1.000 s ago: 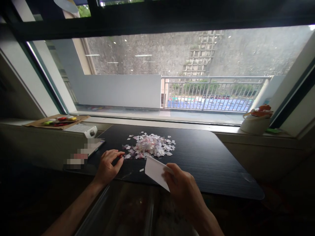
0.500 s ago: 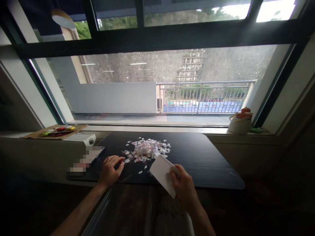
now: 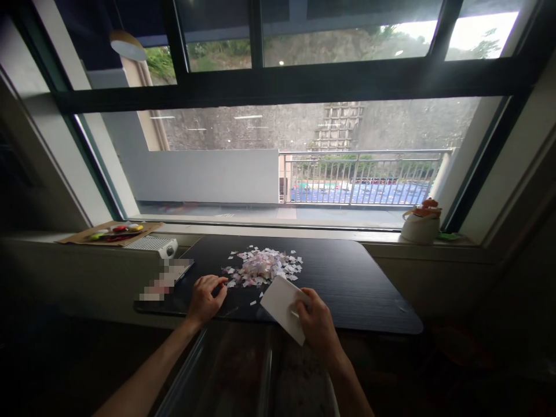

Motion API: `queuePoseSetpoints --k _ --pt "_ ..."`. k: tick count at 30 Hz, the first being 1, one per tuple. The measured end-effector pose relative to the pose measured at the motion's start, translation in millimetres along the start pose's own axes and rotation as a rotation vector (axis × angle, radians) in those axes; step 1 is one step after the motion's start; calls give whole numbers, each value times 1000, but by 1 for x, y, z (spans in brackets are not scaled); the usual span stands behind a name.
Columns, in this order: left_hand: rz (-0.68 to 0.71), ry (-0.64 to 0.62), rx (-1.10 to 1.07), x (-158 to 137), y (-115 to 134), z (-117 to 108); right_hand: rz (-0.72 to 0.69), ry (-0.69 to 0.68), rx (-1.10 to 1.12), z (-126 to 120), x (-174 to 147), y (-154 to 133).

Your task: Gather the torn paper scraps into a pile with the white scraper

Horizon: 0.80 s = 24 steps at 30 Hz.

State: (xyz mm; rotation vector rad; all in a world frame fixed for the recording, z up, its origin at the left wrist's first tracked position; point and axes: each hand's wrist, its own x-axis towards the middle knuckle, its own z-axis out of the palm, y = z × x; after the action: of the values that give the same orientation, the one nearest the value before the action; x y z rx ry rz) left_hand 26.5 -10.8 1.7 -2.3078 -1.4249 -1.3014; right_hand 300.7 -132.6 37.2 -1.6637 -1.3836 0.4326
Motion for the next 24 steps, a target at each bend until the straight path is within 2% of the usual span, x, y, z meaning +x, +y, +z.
queuePoseSetpoints --k 5,11,15,18,24 --pt "2 -13 1 0 1 -1 34 45 -4 -6 12 3" --pt "-3 -12 -7 0 0 2 33 -86 78 -3 22 3" --pt "-7 -10 -10 0 -3 5 49 -86 89 -2 33 9" --pt "-8 -11 -12 0 -4 6 50 -135 109 0 41 12" --pt "-4 -18 -15 0 -3 5 26 -245 149 8 42 3"
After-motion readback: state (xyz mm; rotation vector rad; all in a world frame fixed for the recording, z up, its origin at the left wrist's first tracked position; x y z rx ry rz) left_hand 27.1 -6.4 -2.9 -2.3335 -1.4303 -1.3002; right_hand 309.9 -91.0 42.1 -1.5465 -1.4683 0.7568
